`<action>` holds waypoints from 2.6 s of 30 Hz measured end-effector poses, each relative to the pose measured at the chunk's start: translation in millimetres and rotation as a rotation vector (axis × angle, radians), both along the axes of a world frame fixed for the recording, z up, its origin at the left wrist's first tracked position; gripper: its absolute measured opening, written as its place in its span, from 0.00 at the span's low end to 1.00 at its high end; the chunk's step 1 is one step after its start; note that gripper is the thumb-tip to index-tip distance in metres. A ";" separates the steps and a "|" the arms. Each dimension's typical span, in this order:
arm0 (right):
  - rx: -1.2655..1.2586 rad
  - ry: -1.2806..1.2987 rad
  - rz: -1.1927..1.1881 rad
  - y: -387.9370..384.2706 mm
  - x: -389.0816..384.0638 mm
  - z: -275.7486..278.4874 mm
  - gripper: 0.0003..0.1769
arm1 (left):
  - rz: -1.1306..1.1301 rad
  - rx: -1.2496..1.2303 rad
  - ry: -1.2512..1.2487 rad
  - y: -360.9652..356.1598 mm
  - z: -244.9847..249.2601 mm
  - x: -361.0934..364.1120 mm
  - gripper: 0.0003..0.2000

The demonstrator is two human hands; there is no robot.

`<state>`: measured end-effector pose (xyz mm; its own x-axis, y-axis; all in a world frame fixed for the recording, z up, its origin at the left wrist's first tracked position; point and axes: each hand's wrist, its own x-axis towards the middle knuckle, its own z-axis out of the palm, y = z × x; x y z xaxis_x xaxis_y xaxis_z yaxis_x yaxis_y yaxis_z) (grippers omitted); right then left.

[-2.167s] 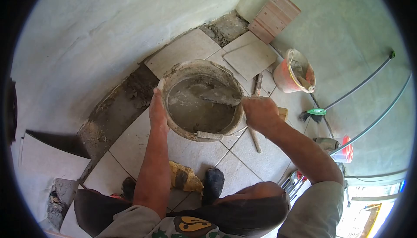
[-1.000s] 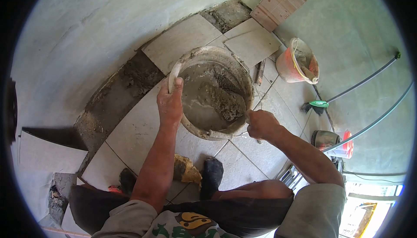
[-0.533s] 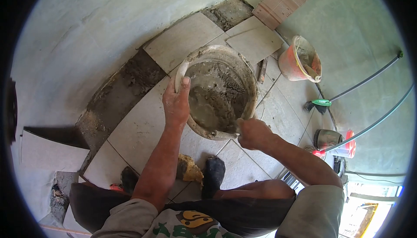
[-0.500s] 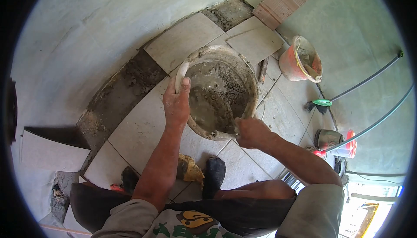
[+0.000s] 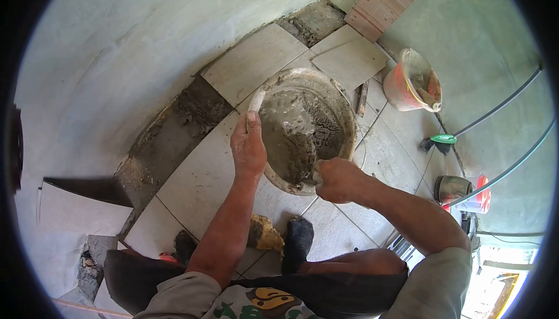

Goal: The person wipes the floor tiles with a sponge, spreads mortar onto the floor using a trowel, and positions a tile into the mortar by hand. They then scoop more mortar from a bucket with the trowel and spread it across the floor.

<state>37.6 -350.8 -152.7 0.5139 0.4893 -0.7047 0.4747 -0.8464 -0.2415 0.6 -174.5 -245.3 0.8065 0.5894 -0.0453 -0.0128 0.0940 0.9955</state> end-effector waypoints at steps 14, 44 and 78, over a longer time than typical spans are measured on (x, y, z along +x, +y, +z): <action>0.119 0.067 -0.265 25.4 28.7 -7.1 0.16 | 0.206 -0.021 -0.021 48.8 -51.4 -0.3 0.27; 0.479 0.412 -0.427 297.6 -87.0 -60.0 0.25 | -0.037 0.229 0.333 345.7 -11.6 -175.4 0.25; 0.400 0.081 0.138 336.0 -165.5 -188.0 0.25 | 0.581 0.101 0.465 317.5 -132.7 -266.7 0.23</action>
